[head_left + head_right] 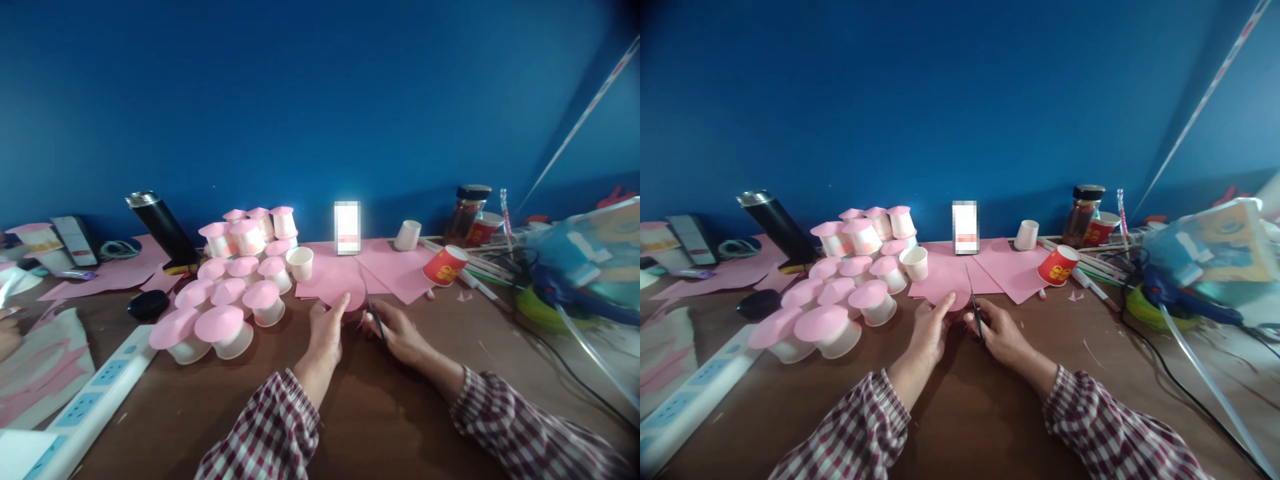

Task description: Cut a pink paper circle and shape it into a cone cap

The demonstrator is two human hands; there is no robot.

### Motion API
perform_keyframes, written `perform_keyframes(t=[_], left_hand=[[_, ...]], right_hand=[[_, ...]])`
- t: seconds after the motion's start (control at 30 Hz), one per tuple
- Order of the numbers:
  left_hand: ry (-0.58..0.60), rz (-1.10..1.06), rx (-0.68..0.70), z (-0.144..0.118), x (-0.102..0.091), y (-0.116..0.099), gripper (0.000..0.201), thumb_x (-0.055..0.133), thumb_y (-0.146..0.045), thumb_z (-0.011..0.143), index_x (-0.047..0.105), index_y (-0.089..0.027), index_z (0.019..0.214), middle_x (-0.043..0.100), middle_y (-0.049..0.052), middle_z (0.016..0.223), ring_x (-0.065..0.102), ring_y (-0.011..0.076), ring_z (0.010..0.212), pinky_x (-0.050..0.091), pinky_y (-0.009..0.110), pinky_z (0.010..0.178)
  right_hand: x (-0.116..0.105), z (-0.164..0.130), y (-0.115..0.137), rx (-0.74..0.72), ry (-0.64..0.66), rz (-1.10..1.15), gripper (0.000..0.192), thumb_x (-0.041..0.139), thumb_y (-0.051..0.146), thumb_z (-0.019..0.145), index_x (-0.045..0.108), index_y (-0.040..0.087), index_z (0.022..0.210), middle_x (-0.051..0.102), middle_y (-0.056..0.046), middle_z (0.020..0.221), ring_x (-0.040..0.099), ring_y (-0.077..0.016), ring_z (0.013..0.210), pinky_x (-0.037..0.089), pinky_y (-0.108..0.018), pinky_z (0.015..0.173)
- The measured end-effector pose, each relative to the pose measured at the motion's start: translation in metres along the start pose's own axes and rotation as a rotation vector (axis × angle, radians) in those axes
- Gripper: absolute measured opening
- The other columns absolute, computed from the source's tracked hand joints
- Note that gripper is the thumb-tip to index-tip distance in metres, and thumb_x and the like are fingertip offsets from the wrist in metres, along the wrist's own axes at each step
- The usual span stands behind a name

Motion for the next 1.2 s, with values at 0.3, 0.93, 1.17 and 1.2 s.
perform_keyframes(t=[0.3,0.93,1.17,1.2], left_hand=[[0.003,-0.018,0.008,-0.0001,0.001,-0.0001,0.036,0.075,-0.037,0.062,0.056,-0.012,0.08,0.063,0.004,0.071,0.059,0.0136,0.06,0.046,0.026,0.057],[0.002,-0.02,0.022,-0.0029,0.004,-0.0052,0.038,0.076,-0.039,0.059,0.058,-0.011,0.078,0.063,0.004,0.068,0.059,0.0145,0.059,0.047,0.027,0.056],[-0.025,-0.012,-0.001,-0.0007,0.0006,-0.0018,0.043,0.076,-0.038,0.059,0.058,-0.01,0.087,0.065,0.007,0.074,0.061,0.0158,0.063,0.05,0.03,0.059],[-0.035,-0.008,-0.001,0.0001,-0.0005,-0.001,0.045,0.077,-0.038,0.059,0.058,-0.01,0.088,0.065,0.007,0.075,0.061,0.0159,0.063,0.05,0.03,0.06]], right_hand=[[-0.0007,-0.0013,0.0022,0.027,-0.013,-0.004,0.035,0.055,0.043,0.084,0.055,0.016,0.106,0.056,0.0,0.073,0.053,-0.0124,0.063,0.044,-0.024,0.059],[-0.0002,0.0005,0.0013,0.013,0.001,0.013,0.035,0.052,0.046,0.085,0.056,0.016,0.103,0.055,0.0,0.07,0.052,-0.0127,0.062,0.045,-0.025,0.058],[0.0003,0.0006,0.0023,0.014,-0.006,0.024,0.032,0.054,0.043,0.084,0.056,0.016,0.101,0.053,0.001,0.068,0.049,-0.0117,0.06,0.042,-0.024,0.055],[0.0003,0.0006,0.0019,0.017,-0.005,0.029,0.033,0.054,0.043,0.084,0.056,0.016,0.102,0.053,0.001,0.068,0.048,-0.0116,0.059,0.042,-0.023,0.055]])
Point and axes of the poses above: each hand's wrist, its own z-axis towards the middle knuckle, its own x-axis out of the palm, y = z × x, the point moved 3 cm from there along z, towards the middle knuckle
